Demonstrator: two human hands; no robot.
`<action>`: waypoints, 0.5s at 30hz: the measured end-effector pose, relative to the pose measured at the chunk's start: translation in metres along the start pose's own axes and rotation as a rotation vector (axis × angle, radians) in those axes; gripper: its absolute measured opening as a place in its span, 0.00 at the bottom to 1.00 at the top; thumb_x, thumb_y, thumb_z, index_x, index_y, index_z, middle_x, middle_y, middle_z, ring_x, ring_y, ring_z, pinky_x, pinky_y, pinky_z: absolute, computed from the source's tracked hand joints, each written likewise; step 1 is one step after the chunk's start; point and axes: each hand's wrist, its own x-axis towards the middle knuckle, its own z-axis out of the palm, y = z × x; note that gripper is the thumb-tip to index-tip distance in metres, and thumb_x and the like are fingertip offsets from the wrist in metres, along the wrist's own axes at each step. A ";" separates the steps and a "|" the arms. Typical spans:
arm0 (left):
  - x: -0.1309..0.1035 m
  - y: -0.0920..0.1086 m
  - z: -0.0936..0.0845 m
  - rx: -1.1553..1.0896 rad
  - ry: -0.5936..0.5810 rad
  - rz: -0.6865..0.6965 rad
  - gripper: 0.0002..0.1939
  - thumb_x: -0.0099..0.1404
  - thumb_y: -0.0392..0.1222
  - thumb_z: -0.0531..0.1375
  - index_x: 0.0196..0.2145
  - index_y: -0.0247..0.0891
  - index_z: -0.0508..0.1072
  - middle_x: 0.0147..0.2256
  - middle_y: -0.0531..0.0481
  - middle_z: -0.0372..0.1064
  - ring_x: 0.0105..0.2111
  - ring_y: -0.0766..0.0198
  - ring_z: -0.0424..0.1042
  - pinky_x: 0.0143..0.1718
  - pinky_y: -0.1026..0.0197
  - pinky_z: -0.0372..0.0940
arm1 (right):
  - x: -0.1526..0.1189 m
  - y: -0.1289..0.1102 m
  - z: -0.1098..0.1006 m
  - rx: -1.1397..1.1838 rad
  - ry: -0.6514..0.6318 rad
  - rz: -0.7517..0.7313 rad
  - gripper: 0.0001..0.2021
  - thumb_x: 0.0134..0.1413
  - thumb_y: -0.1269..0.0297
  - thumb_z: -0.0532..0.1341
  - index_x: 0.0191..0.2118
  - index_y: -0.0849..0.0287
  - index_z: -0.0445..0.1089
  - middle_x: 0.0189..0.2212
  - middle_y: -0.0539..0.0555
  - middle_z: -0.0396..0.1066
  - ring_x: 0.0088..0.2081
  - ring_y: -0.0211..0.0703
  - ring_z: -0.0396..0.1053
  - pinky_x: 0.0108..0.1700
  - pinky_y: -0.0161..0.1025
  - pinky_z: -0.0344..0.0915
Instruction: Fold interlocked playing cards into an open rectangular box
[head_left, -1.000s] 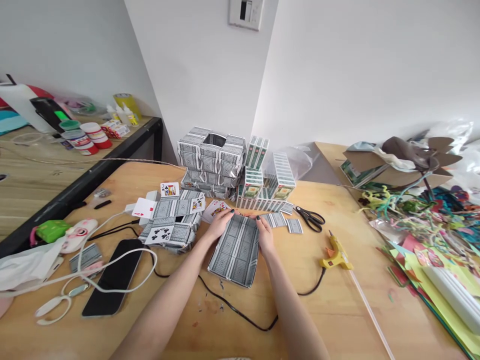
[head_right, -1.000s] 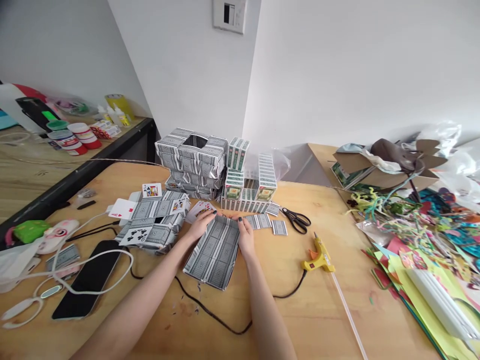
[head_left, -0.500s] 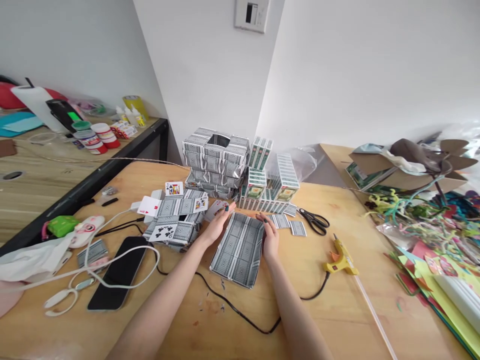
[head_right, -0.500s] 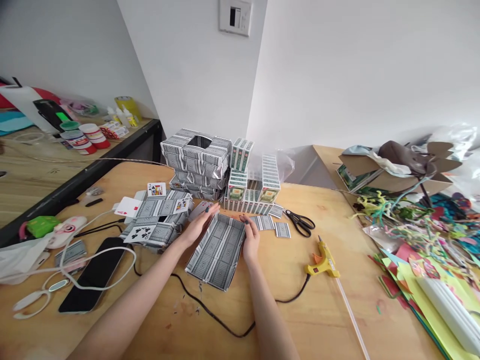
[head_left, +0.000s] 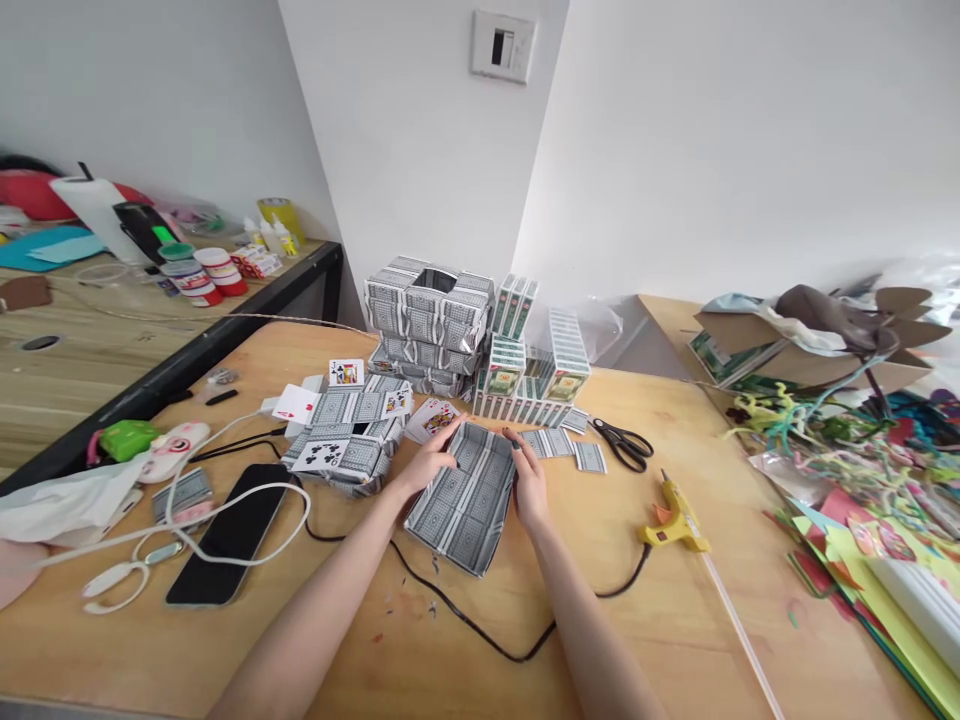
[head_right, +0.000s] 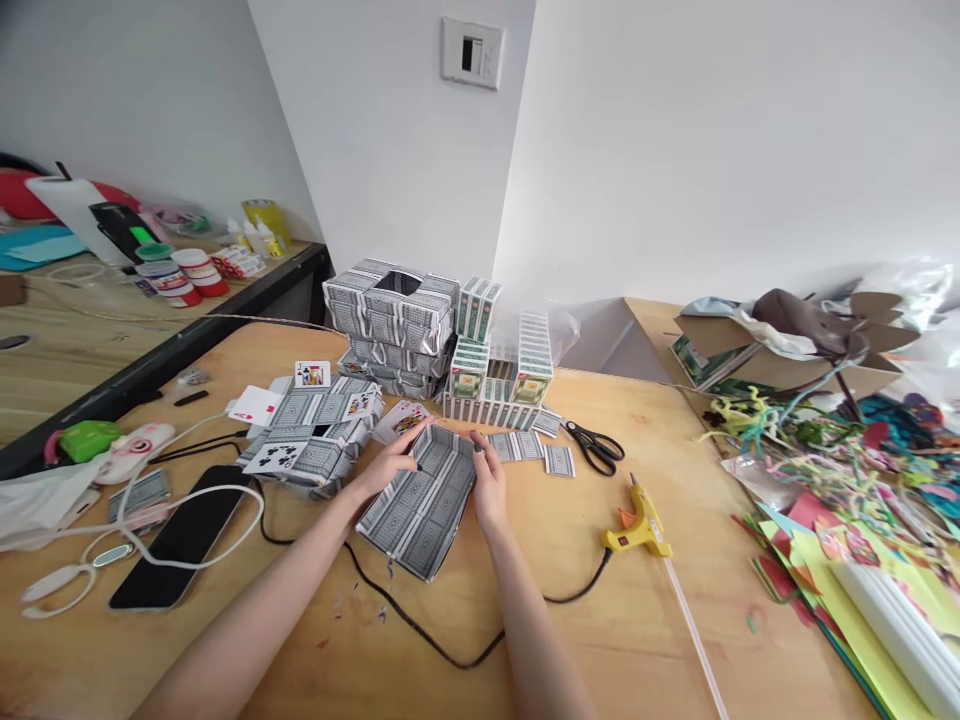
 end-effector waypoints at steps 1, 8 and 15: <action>0.001 0.000 -0.001 0.004 -0.010 0.006 0.40 0.46 0.29 0.50 0.59 0.42 0.51 0.60 0.58 0.44 0.60 0.59 0.41 0.61 0.55 0.36 | -0.002 -0.001 -0.002 -0.020 -0.002 -0.004 0.19 0.48 0.57 0.54 0.46 0.55 0.67 0.51 0.52 0.63 0.54 0.45 0.58 0.54 0.43 0.53; 0.010 0.017 -0.002 0.068 -0.175 -0.021 0.33 0.49 0.30 0.52 0.55 0.44 0.59 0.58 0.55 0.50 0.59 0.60 0.47 0.60 0.55 0.40 | -0.013 -0.011 -0.021 -0.442 -0.020 -0.039 0.19 0.46 0.60 0.55 0.45 0.58 0.69 0.44 0.55 0.70 0.45 0.48 0.67 0.47 0.43 0.62; -0.001 0.033 -0.007 0.147 -0.036 -0.032 0.20 0.60 0.47 0.52 0.48 0.40 0.68 0.52 0.47 0.61 0.53 0.58 0.59 0.54 0.54 0.53 | -0.038 -0.027 -0.041 -1.017 0.214 -0.165 0.18 0.49 0.62 0.50 0.43 0.57 0.70 0.32 0.55 0.74 0.32 0.46 0.71 0.34 0.38 0.64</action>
